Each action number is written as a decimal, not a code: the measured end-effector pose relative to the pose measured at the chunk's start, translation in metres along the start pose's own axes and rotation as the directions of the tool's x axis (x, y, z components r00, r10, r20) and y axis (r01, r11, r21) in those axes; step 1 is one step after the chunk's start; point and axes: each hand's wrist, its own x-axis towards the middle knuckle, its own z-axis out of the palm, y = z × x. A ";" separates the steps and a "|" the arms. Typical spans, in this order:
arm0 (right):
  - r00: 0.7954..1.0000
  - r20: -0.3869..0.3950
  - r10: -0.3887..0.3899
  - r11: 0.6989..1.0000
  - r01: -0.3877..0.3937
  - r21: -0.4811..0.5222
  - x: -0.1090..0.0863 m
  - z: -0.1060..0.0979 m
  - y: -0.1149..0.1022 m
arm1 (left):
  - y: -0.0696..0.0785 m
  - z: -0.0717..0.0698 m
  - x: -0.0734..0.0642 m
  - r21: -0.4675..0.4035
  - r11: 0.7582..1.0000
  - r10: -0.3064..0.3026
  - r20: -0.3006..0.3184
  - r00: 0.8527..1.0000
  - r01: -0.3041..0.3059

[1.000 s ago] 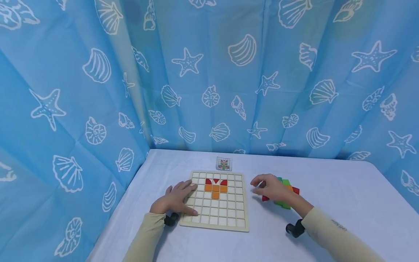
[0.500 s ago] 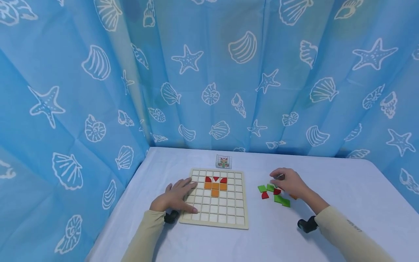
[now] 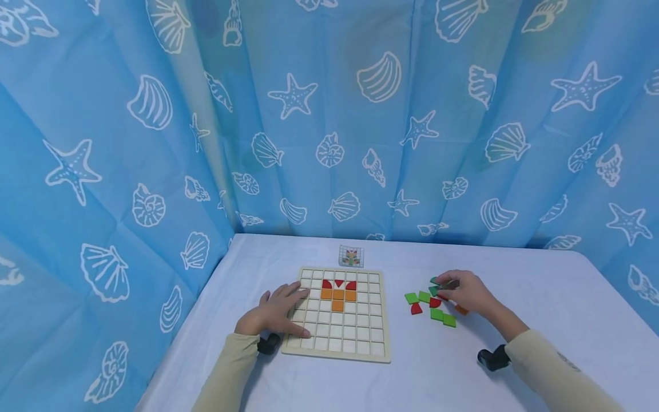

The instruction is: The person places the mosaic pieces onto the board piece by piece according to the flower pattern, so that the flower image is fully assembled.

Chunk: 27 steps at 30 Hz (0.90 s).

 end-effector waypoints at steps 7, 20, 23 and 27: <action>0.999 0.043 -0.009 0.999 0.011 -0.053 0.001 0.006 -0.007 | -0.002 0.000 -0.002 0.006 1.000 -0.002 0.007 1.000 0.002; 0.995 0.102 -0.005 0.984 0.023 -0.178 0.015 0.005 -0.016 | -0.001 -0.003 0.001 0.013 1.000 -0.001 0.003 1.000 0.001; 0.994 0.109 -0.001 0.982 0.022 -0.187 0.015 0.007 -0.016 | -0.001 -0.002 0.001 0.012 1.000 -0.004 0.005 1.000 0.004; 0.994 0.106 0.007 0.981 0.014 -0.192 0.016 0.009 -0.016 | -0.001 0.000 0.002 0.014 1.000 -0.007 0.005 1.000 0.007</action>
